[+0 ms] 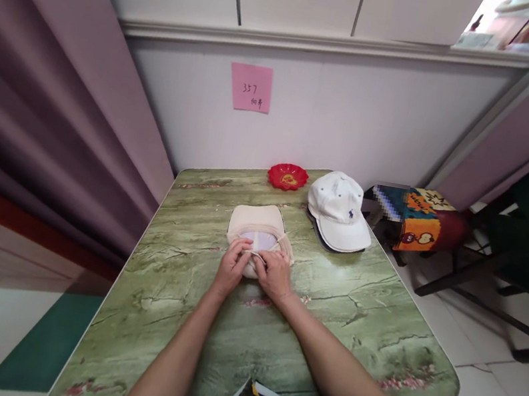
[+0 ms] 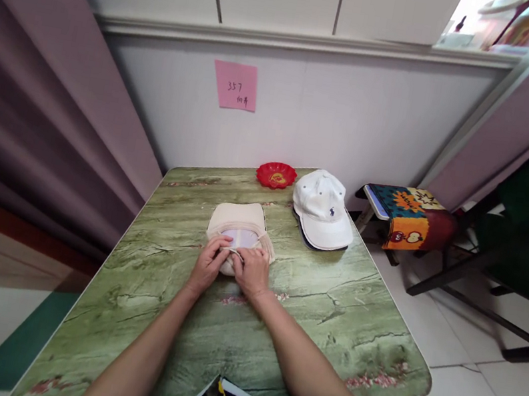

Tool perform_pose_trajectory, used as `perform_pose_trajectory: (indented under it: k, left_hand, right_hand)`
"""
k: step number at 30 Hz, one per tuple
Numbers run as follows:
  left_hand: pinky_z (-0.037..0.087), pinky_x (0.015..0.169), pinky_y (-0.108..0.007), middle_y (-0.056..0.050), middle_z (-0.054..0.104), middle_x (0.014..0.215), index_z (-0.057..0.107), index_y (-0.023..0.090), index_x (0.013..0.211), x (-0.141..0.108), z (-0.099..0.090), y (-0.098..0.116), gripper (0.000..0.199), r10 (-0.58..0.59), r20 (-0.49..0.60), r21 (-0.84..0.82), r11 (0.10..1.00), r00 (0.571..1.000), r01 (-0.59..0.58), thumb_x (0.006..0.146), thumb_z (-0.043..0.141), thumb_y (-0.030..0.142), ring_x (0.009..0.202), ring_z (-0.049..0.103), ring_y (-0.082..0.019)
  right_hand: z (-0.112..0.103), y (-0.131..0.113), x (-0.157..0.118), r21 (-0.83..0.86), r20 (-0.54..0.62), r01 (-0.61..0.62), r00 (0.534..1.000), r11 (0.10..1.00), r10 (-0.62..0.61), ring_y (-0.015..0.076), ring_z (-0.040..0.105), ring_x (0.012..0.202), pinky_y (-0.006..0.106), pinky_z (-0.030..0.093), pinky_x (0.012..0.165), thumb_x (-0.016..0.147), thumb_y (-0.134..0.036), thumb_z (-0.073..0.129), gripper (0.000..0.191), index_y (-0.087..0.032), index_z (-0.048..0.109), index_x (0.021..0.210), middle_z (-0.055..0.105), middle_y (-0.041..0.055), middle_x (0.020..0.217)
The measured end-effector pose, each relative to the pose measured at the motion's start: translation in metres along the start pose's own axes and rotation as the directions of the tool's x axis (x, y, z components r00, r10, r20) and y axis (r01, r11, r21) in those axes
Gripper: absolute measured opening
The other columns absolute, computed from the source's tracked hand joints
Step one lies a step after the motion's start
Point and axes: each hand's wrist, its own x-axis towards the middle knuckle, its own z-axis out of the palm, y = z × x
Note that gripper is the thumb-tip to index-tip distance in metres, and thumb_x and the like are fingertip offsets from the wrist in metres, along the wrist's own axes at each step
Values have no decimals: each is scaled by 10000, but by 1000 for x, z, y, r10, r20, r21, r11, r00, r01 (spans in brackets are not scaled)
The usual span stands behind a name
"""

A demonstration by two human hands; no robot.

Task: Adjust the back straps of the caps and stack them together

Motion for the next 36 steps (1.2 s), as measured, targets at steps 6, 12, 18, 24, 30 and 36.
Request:
perform_pose_trajectory:
  k: [6, 12, 18, 24, 30, 36]
  left_hand:
    - [466, 878, -339, -80, 646, 983, 651, 164, 902, 31, -1, 7, 192, -60, 27, -26, 998, 998, 60, 882, 556, 330, 947, 601, -202]
    - [431, 648, -252, -3, 599, 748, 660, 168, 877, 32, -15, 39, 203, -227, 127, -176, 953, 966, 247, 824, 636, 363, 687, 544, -143]
    - [356, 525, -218, 31, 523, 627, 641, 150, 850, 25, -34, 64, 253, -303, 348, -348, 837, 887, 422, 811, 671, 398, 543, 450, -98]
    - [416, 586, -228, 17, 562, 708, 633, 158, 887, 11, -40, 64, 271, -275, 394, -296, 865, 877, 405, 840, 652, 424, 604, 496, -109]
    - [484, 803, -313, -70, 661, 943, 687, 186, 860, 6, -51, 63, 191, -131, 246, 13, 991, 960, 132, 862, 626, 367, 892, 604, -203]
    - [350, 1106, -482, -98, 583, 1344, 684, 249, 1134, 3, -70, 80, 308, 97, 221, 213, 966, 970, -145, 865, 537, 227, 1259, 508, -280]
  right_hand:
    - [-23, 9, 32, 49, 118, 14, 993, 999, -20, 195, 614, 865, 278, 390, 792, 947, -318, 515, 242, -210, 726, 997, 736, 71, 940]
    - [-54, -1, 36, 255, 235, 59, 964, 965, -121, 129, 508, 664, 234, 335, 627, 935, -344, 504, 244, -187, 680, 872, 640, 4, 747]
    - [-76, -16, 35, 372, 363, 64, 908, 926, -209, 84, 332, 537, 234, 221, 534, 915, -357, 505, 341, -170, 522, 630, 366, -62, 559]
    - [-71, -19, 27, 358, 444, 37, 872, 933, -205, 77, 337, 543, 226, 216, 535, 946, -439, 466, 412, -161, 545, 652, 374, -60, 565]
    - [-66, -26, 25, 222, 394, 117, 897, 968, -199, 85, 331, 529, 247, 207, 542, 938, -385, 492, 418, -172, 502, 579, 356, -55, 526]
    - [-99, -48, 22, 272, 427, 92, 880, 958, -206, 79, 284, 499, 256, 179, 514, 867, -276, 551, 348, -177, 448, 549, 314, -65, 506]
